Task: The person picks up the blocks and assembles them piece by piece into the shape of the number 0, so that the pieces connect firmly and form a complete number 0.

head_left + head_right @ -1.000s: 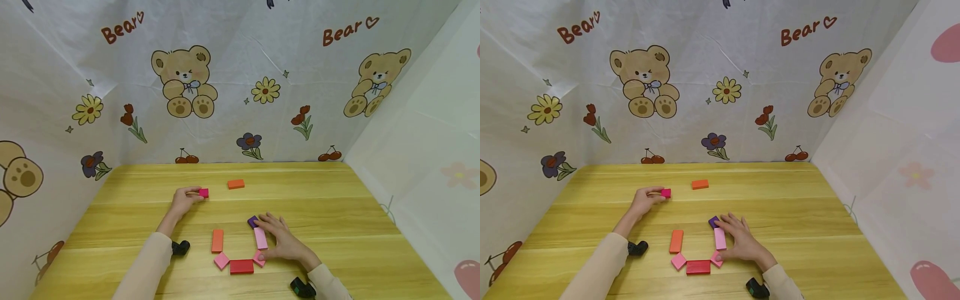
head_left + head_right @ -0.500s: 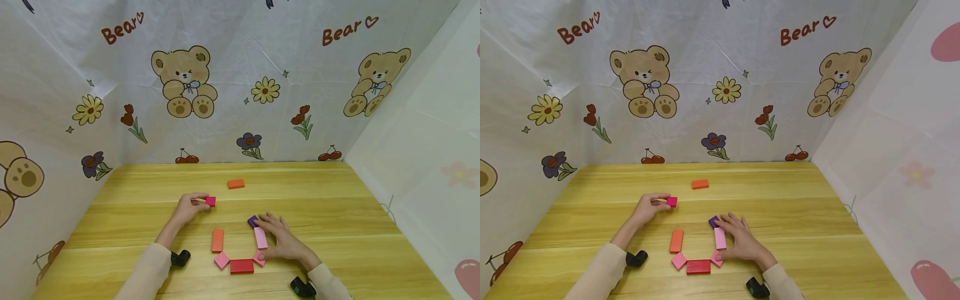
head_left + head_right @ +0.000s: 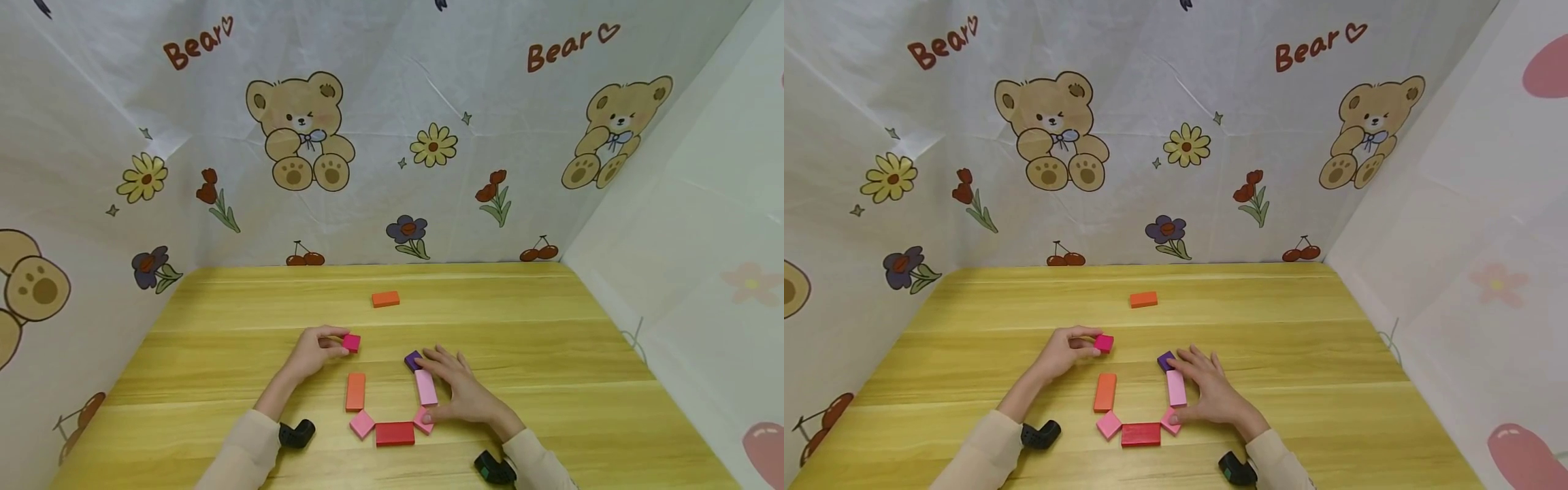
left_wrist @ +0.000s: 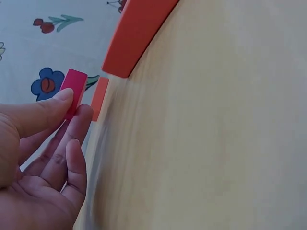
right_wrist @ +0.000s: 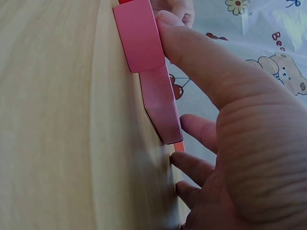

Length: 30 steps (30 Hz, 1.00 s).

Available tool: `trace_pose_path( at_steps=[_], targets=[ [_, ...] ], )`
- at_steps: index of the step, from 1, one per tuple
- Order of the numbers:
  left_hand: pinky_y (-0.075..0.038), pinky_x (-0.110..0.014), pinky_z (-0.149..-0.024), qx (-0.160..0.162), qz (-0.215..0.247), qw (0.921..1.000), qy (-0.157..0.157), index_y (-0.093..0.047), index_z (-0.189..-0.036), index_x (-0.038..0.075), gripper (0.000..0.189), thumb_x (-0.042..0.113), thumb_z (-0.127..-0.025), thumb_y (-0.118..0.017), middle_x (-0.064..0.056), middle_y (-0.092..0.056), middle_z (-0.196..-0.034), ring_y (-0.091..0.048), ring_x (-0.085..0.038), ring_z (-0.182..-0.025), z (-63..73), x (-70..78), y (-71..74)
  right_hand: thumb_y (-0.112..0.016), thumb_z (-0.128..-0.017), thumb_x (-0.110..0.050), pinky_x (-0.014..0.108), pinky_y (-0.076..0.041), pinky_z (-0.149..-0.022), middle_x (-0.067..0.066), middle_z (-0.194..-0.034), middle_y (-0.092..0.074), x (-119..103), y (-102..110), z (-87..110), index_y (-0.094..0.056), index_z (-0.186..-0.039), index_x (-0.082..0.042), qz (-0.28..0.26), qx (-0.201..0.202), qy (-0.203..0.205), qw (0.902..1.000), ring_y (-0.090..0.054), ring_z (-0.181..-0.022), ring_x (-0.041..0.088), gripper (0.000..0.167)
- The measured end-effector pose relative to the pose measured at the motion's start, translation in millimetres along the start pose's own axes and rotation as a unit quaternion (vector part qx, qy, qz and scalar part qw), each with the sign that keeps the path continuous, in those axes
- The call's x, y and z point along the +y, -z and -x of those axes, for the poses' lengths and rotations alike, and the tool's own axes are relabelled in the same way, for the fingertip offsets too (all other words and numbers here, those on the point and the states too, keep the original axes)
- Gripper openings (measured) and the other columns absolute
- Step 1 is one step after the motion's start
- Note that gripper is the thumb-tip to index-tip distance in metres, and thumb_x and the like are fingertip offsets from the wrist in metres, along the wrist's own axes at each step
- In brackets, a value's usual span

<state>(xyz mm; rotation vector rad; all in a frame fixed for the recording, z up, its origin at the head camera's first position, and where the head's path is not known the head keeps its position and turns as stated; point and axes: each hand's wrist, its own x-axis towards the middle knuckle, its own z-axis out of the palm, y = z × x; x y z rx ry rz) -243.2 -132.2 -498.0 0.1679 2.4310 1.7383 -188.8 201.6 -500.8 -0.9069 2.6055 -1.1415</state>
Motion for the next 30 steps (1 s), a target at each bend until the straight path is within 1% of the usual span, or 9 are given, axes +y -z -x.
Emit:
trace_pose_path(
  at_steps=[3,7,11,15,20,25,27,30],
  targets=[
    [-0.045,-0.021,-0.056,-0.014,0.001,0.9999,-0.009,-0.067,-0.122,0.001,0.04,0.005,-0.084,-0.075,-0.016,-0.068,-0.113,-0.066,-0.016,-0.087,2.4,-1.8,-2.2,-0.086,-0.07,-0.043,0.071,0.004,-0.111,0.019,-0.156,-0.032,0,0,-0.5,-0.045,-0.147,-0.013,0.0,0.0,0.001,1.0,-0.013,-0.148,0.046,0.092],
    [-0.048,-0.021,-0.06,-0.031,-0.001,0.9993,-0.022,-0.066,-0.123,-0.001,0.039,0.005,-0.085,-0.074,-0.018,-0.067,-0.115,-0.066,-0.018,-0.09,6.1,-3.0,-3.5,-0.086,-0.07,-0.043,0.071,0.005,-0.111,0.019,-0.157,-0.032,-1,0,-0.7,-0.045,-0.147,-0.013,0.0,0.0,0.0,1.0,-0.013,-0.148,0.046,0.093],
    [-0.05,-0.022,-0.064,-0.038,-0.007,0.9987,-0.033,-0.067,-0.122,0.0,0.038,0.005,-0.085,-0.074,-0.018,-0.067,-0.115,-0.066,-0.019,-0.091,8.0,-3.9,-5.2,-0.086,-0.069,-0.042,0.072,0.004,-0.11,0.019,-0.156,-0.033,1,0,-1.0,-0.045,-0.147,-0.014,0.004,0.001,0.0,1.0,-0.013,-0.147,0.046,0.093],
    [-0.05,-0.022,-0.065,-0.044,-0.023,0.9979,-0.04,-0.069,-0.119,0.002,0.035,0.006,-0.084,-0.075,-0.015,-0.068,-0.113,-0.064,-0.016,-0.088,7.4,-5.6,-9.2,-0.086,-0.069,-0.043,0.072,0.004,-0.11,0.019,-0.156,-0.033,2,-1,-0.8,-0.045,-0.147,-0.014,0.006,0.002,-0.002,1.0,-0.013,-0.147,0.046,0.092],
    [-0.048,-0.022,-0.06,-0.057,-0.051,0.9954,-0.058,-0.071,-0.116,0.003,0.033,0.006,-0.083,-0.076,-0.012,-0.067,-0.107,-0.06,-0.014,-0.082,7.1,-5.8,-13.2,-0.085,-0.069,-0.047,0.07,0.004,-0.112,0.016,-0.157,-0.032,2,-1,-1.4,-0.045,-0.147,-0.016,0.004,0.0,-0.011,0.9999,-0.012,-0.149,0.043,0.093],
    [-0.045,-0.021,-0.056,-0.069,-0.074,0.9921,-0.075,-0.071,-0.115,0.001,0.033,0.003,-0.083,-0.075,-0.009,-0.066,-0.094,-0.056,-0.014,-0.072,6.1,-5.3,-13.4,-0.085,-0.069,-0.047,0.07,0.004,-0.112,0.016,-0.157,-0.032,2,-1,-1.7,-0.045,-0.147,-0.016,0.007,0.001,-0.009,0.9999,-0.012,-0.149,0.043,0.093],
    [-0.045,-0.021,-0.056,-0.073,-0.077,0.9915,-0.075,-0.071,-0.116,0.001,0.033,0.003,-0.083,-0.075,-0.008,-0.066,-0.09,-0.054,-0.013,-0.07,5.7,-5.0,-13.2,-0.085,-0.069,-0.047,0.07,0.004,-0.112,0.017,-0.157,-0.032,2,-2,-1.5,-0.045,-0.147,-0.016,0.007,0.001,-0.008,0.9999,-0.013,-0.148,0.044,0.093],
    [-0.044,-0.021,-0.055,-0.081,-0.079,0.9907,-0.075,-0.07,-0.116,0.001,0.034,0.003,-0.083,-0.074,-0.007,-0.065,-0.088,-0.053,-0.013,-0.069,5.4,-4.4,-13.2,-0.085,-0.07,-0.045,0.071,0.004,-0.112,0.017,-0.157,-0.033,2,-1,-1.1,-0.045,-0.147,-0.016,0.006,0.002,-0.007,1.0,-0.013,-0.148,0.044,0.092]
  ],
)
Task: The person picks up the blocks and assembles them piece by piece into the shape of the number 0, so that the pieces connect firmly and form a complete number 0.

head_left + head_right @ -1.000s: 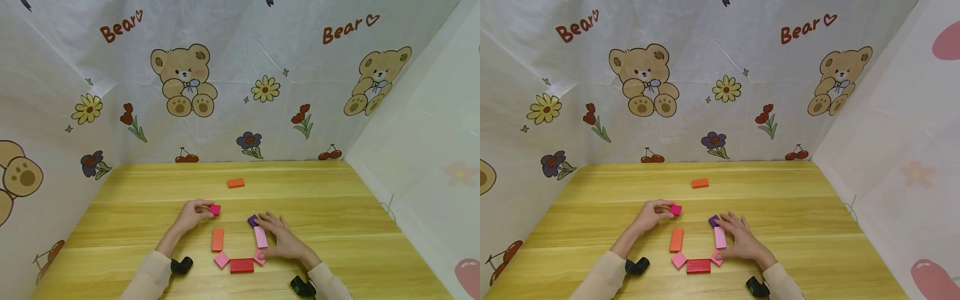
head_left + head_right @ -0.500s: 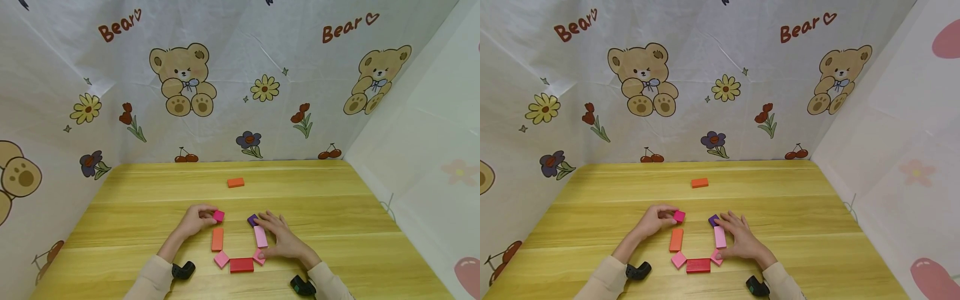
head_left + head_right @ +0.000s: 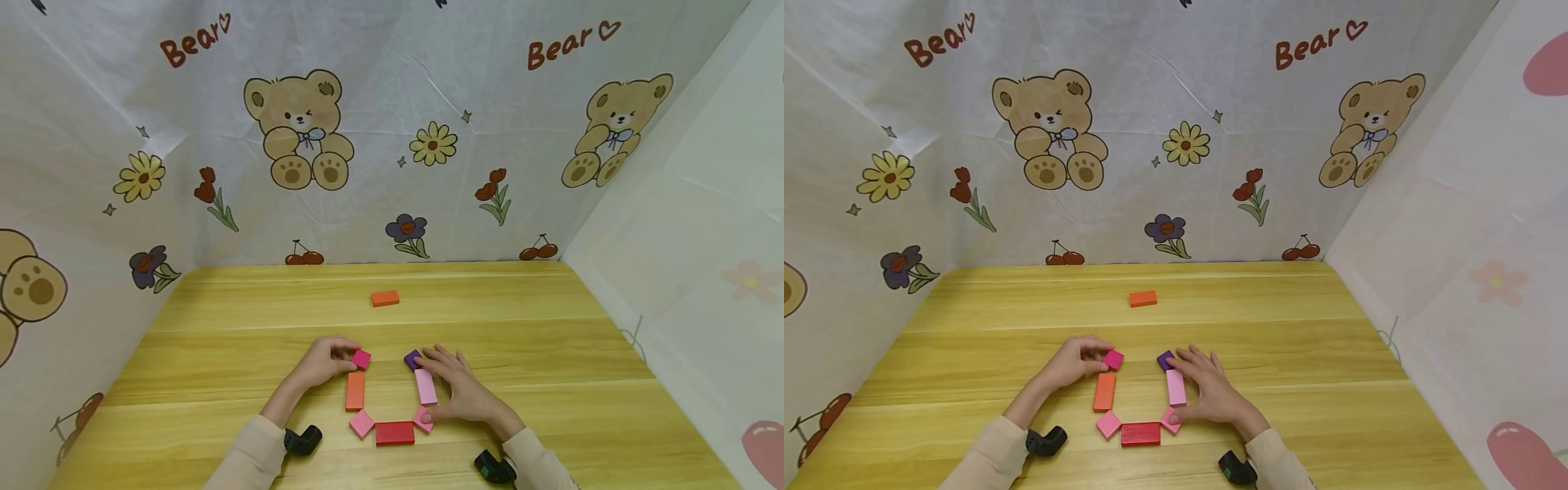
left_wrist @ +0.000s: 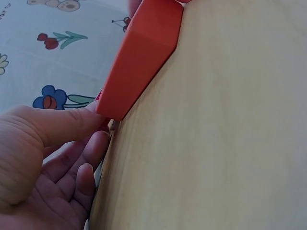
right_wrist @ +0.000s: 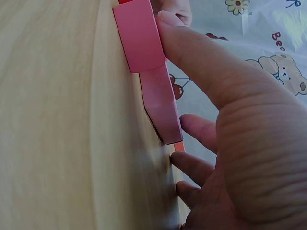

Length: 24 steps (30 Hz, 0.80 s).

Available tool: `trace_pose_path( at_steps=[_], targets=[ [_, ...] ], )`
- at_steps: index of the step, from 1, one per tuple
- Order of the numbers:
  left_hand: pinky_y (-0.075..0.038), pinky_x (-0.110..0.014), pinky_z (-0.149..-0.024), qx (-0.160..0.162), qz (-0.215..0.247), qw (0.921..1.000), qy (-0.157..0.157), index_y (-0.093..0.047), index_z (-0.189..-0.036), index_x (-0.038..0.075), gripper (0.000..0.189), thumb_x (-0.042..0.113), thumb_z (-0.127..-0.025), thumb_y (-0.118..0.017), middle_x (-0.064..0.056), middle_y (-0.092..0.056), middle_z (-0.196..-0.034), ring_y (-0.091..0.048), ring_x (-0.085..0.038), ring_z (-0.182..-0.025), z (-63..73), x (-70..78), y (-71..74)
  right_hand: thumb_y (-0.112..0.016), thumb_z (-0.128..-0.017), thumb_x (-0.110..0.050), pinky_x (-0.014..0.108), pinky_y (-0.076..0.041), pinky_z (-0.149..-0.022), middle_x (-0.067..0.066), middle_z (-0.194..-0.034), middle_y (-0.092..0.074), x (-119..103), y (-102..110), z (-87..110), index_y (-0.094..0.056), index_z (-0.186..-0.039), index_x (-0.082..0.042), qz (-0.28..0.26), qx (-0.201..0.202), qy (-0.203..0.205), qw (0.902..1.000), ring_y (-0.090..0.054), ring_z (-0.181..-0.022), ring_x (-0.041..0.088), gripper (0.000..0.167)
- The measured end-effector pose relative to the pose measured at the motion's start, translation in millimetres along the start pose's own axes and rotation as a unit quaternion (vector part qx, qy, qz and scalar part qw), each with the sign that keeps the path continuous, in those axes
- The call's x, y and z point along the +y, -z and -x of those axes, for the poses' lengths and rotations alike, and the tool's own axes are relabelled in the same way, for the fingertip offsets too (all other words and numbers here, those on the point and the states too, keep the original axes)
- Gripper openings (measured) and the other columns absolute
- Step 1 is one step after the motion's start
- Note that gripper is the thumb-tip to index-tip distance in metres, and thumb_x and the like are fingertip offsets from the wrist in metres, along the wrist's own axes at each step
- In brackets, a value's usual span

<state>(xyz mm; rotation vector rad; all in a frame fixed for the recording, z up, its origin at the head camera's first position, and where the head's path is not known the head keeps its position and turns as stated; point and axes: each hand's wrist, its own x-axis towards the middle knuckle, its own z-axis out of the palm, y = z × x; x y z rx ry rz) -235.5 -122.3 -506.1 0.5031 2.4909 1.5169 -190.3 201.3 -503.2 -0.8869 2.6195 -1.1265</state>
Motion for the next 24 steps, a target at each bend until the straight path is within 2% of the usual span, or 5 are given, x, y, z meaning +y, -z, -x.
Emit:
trace_pose_path(
  at_steps=[7,24],
  targets=[
    [-0.043,-0.02,-0.057,-0.009,0.001,0.9999,-0.012,-0.069,-0.117,-0.003,0.034,0.0,-0.083,-0.073,-0.013,-0.065,-0.094,-0.052,-0.013,-0.073,-0.4,1.1,0.3,-0.085,-0.07,-0.045,0.071,0.004,-0.111,0.017,-0.157,-0.033,1.1,-0.4,0.3,-0.045,-0.147,-0.017,0.003,0.001,0.001,1.0,-0.014,-0.148,0.045,0.092],
    [-0.047,-0.02,-0.064,-0.047,-0.002,0.9984,-0.03,-0.068,-0.119,-0.002,0.036,0.0,-0.083,-0.073,-0.013,-0.064,-0.1,-0.054,-0.012,-0.079,-0.7,-0.6,6.7,-0.084,-0.07,-0.047,0.069,0.005,-0.113,0.015,-0.158,-0.031,1.0,-0.4,-0.4,-0.044,-0.148,-0.016,0.002,-0.003,0.0,1.0,-0.012,-0.149,0.043,0.093]
  ],
)
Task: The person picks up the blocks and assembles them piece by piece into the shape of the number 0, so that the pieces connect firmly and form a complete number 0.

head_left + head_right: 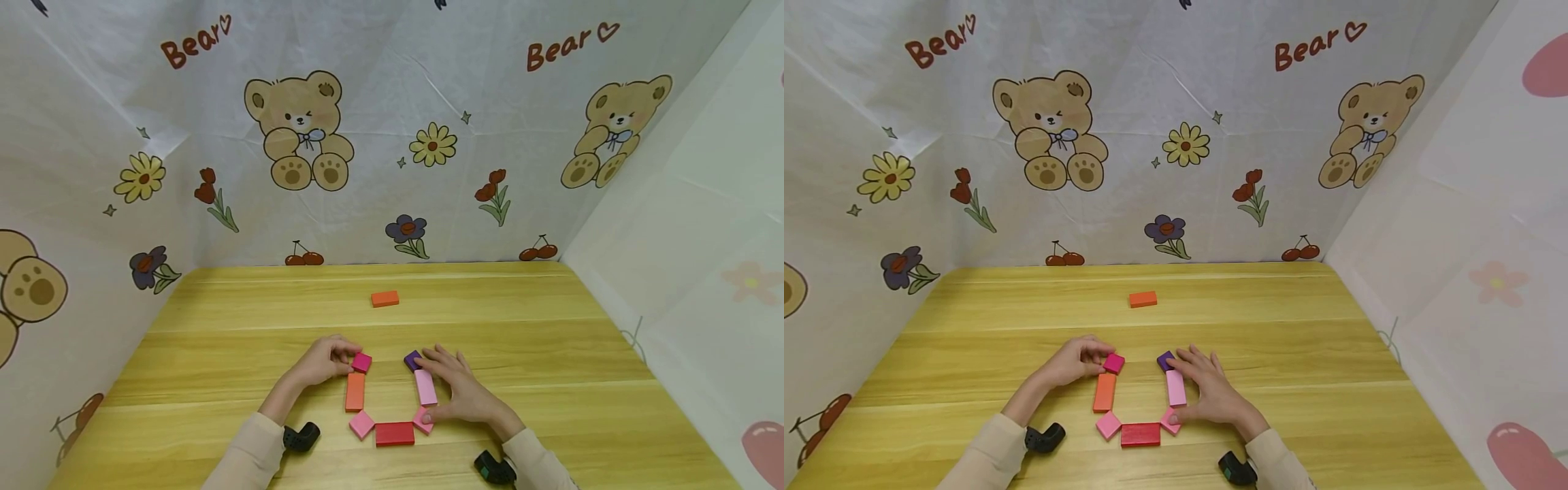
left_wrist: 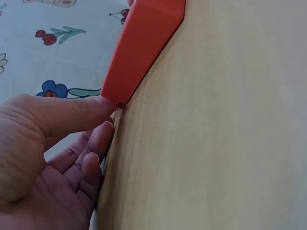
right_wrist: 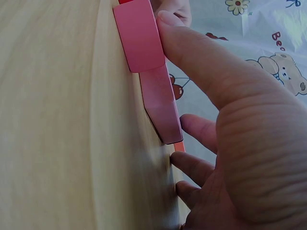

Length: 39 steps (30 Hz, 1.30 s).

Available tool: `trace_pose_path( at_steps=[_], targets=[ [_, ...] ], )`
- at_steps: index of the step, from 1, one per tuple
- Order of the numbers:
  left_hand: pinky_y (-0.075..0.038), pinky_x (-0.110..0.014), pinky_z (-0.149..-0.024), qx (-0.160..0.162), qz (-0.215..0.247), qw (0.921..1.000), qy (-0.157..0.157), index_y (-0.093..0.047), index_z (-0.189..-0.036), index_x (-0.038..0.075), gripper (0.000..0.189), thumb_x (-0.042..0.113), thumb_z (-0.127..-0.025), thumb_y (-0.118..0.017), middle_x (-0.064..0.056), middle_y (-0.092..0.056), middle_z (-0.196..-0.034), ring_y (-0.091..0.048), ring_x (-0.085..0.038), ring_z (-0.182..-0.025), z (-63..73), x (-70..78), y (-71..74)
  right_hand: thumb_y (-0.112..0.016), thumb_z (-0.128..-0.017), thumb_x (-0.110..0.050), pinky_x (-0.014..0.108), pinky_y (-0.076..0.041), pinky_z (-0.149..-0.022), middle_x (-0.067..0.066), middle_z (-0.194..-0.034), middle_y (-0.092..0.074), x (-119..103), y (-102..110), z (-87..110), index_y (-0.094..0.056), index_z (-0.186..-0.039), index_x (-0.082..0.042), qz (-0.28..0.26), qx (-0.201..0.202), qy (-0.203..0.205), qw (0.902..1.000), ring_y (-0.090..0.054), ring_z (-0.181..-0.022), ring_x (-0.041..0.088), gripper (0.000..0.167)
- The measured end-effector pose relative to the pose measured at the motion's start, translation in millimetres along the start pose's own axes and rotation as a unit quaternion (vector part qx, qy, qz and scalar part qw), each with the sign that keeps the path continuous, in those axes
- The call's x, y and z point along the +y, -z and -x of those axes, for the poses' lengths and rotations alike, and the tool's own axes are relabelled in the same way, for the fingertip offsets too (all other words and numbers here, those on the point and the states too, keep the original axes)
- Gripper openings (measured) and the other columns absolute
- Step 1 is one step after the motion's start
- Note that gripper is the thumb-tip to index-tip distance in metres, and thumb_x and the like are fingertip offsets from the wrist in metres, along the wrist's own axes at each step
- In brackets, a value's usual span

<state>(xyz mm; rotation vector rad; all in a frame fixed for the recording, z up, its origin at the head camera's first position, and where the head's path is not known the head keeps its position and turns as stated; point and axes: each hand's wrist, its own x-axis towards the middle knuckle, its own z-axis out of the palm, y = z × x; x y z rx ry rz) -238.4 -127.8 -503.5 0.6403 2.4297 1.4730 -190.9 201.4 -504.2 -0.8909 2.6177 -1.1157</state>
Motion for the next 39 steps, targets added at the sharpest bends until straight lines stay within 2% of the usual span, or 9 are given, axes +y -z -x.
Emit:
trace_pose_path(
  at_steps=[6,21,32,39],
  targets=[
    [-0.047,-0.02,-0.065,-0.003,0.008,0.9999,-0.008,-0.068,-0.119,-0.001,0.036,0.001,-0.083,-0.074,-0.014,-0.064,-0.102,-0.054,-0.012,-0.079,-0.2,-0.1,-0.4,-0.085,-0.07,-0.046,0.071,0.004,-0.111,0.018,-0.157,-0.032,0.9,0.8,1.0,-0.045,-0.147,-0.016,-0.001,0.002,0.008,1.0,-0.013,-0.148,0.046,0.092],
    [-0.048,-0.021,-0.067,-0.017,-0.019,0.9994,-0.021,-0.072,-0.114,0.003,0.03,-0.002,-0.084,-0.072,-0.011,-0.063,-0.094,-0.055,-0.01,-0.079,-2.8,-3.9,2.8,-0.084,-0.07,-0.048,0.069,0.005,-0.113,0.014,-0.159,-0.031,0.0,-0.5,0.3,-0.044,-0.148,-0.017,0.0,0.002,-0.006,1.0,-0.011,-0.15,0.041,0.092],
    [-0.049,-0.02,-0.068,-0.028,-0.016,0.9993,-0.017,-0.072,-0.113,0.003,0.031,-0.004,-0.083,-0.072,-0.01,-0.061,-0.094,-0.055,-0.011,-0.08,-3.2,-3.6,6.4,-0.084,-0.071,-0.048,0.068,0.006,-0.114,0.013,-0.158,-0.031,-3.3,0.2,-0.3,-0.045,-0.148,-0.018,0.0,-0.001,-0.014,0.9999,-0.011,-0.15,0.04,0.091],
    [-0.049,-0.02,-0.069,-0.034,-0.006,0.9993,-0.013,-0.068,-0.12,0.0,0.038,-0.005,-0.083,-0.071,-0.011,-0.062,-0.099,-0.055,-0.012,-0.083,-2.2,-2.1,7.0,-0.084,-0.07,-0.047,0.067,0.005,-0.114,0.013,-0.159,-0.031,-1.3,-0.3,-0.1,-0.044,-0.148,-0.019,0.001,0.0,-0.01,0.9999,-0.011,-0.15,0.04,0.092]
  ],
)
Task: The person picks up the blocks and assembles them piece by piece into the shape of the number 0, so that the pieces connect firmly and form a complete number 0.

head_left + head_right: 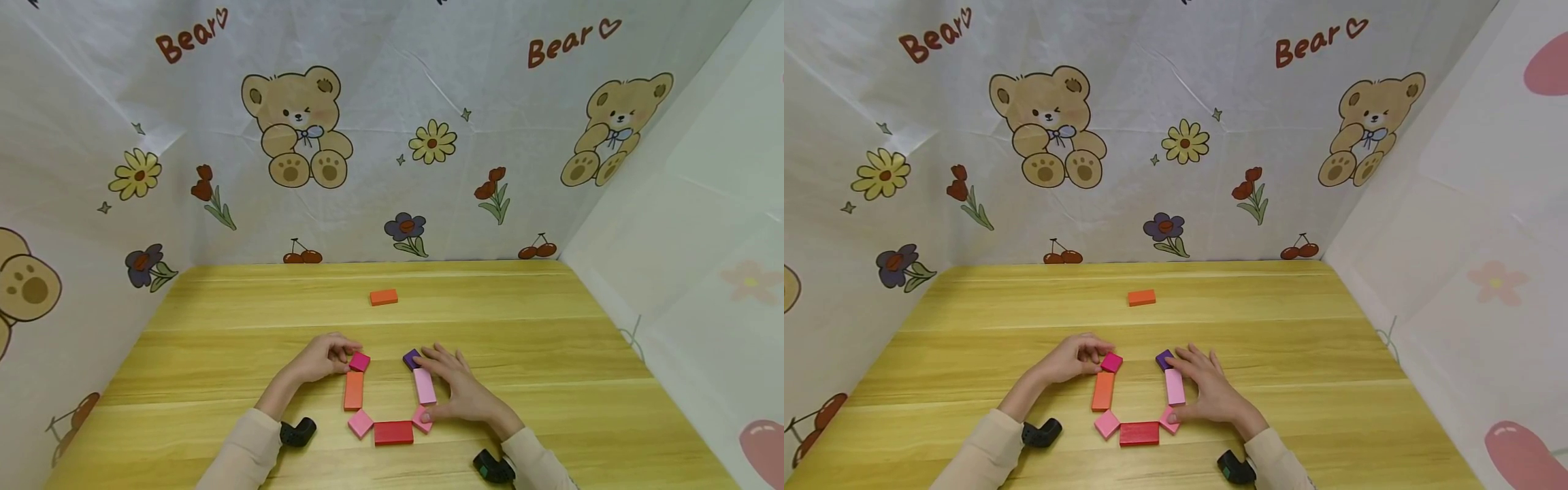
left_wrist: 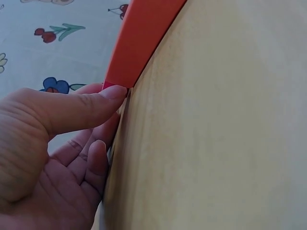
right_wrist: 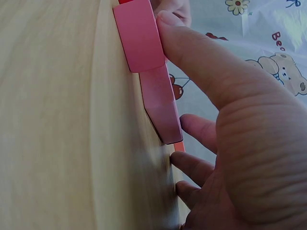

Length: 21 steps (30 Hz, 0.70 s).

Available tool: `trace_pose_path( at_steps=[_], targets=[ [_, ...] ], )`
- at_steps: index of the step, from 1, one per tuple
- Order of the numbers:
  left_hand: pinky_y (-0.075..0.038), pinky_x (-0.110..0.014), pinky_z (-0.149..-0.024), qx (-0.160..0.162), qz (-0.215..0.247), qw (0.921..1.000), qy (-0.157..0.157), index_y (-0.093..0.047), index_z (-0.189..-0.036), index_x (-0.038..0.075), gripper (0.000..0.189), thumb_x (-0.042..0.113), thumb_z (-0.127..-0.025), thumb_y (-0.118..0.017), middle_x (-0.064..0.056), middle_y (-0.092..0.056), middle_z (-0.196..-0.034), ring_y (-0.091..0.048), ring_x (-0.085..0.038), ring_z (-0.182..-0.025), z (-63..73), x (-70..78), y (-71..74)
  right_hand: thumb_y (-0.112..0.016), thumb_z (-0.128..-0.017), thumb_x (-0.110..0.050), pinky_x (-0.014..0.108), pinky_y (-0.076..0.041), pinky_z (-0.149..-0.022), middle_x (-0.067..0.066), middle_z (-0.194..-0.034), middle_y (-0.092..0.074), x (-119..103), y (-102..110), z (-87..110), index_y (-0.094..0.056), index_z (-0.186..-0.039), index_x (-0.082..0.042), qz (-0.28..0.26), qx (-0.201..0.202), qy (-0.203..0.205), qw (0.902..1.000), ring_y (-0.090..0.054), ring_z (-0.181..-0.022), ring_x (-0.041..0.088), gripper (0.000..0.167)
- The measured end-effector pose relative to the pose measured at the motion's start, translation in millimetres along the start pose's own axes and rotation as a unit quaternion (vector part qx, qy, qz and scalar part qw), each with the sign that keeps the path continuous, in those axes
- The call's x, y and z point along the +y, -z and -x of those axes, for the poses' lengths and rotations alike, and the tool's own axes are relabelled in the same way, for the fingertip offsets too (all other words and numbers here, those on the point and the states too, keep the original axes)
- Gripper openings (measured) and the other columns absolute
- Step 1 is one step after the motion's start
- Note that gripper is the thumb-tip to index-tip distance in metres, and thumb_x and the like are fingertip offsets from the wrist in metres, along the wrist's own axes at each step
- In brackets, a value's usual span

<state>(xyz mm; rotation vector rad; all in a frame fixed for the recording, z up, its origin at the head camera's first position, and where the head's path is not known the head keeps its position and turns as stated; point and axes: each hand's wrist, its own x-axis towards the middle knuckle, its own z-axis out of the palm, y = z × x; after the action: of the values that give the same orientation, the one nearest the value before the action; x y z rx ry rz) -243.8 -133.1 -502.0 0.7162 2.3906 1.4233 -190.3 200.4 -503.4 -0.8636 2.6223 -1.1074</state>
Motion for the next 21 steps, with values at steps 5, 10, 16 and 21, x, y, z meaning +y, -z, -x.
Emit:
trace_pose_path(
  at_steps=[5,10,16,21],
  targets=[
    [-0.049,-0.019,-0.07,0.0,0.011,0.9999,0.003,-0.064,-0.123,-0.002,0.04,-0.007,-0.084,-0.07,-0.015,-0.062,-0.102,-0.056,-0.016,-0.085,1.9,1.1,-0.2,-0.084,-0.07,-0.047,0.067,0.006,-0.114,0.014,-0.158,-0.031,0.8,0.1,-0.1,-0.044,-0.148,-0.018,-0.003,0.0,0.004,1.0,-0.011,-0.15,0.041,0.092],
    [-0.047,-0.019,-0.069,0.002,0.01,0.9999,-0.001,-0.064,-0.12,-0.007,0.036,-0.012,-0.085,-0.065,-0.021,-0.061,-0.101,-0.056,-0.025,-0.086,0.6,-1.0,-2.5,-0.085,-0.07,-0.045,0.07,0.005,-0.112,0.017,-0.157,-0.032,2.0,0.6,0.0,-0.045,-0.147,-0.017,-0.003,0.002,0.015,0.9999,-0.012,-0.148,0.045,0.091],
    [-0.047,-0.019,-0.069,0.002,0.006,1.0,0.001,-0.066,-0.12,-0.003,0.035,-0.01,-0.086,-0.064,-0.016,-0.062,-0.101,-0.056,-0.018,-0.085,1.8,-0.2,-1.4,-0.085,-0.07,-0.046,0.071,0.004,-0.111,0.018,-0.157,-0.033,3.6,-0.1,-0.8,-0.045,-0.147,-0.016,0.0,0.004,0.02,0.9998,-0.013,-0.147,0.046,0.092],
    [-0.048,-0.019,-0.069,0.021,0.028,0.9994,0.008,-0.065,-0.122,-0.003,0.036,-0.009,-0.086,-0.064,-0.018,-0.064,-0.104,-0.056,-0.015,-0.085,5.3,0.4,-1.0,-0.085,-0.07,-0.045,0.071,0.005,-0.111,0.018,-0.157,-0.032,3.6,-0.5,-0.8,-0.045,-0.148,-0.016,-0.003,0.003,0.019,0.9998,-0.012,-0.148,0.046,0.092]
  ],
)
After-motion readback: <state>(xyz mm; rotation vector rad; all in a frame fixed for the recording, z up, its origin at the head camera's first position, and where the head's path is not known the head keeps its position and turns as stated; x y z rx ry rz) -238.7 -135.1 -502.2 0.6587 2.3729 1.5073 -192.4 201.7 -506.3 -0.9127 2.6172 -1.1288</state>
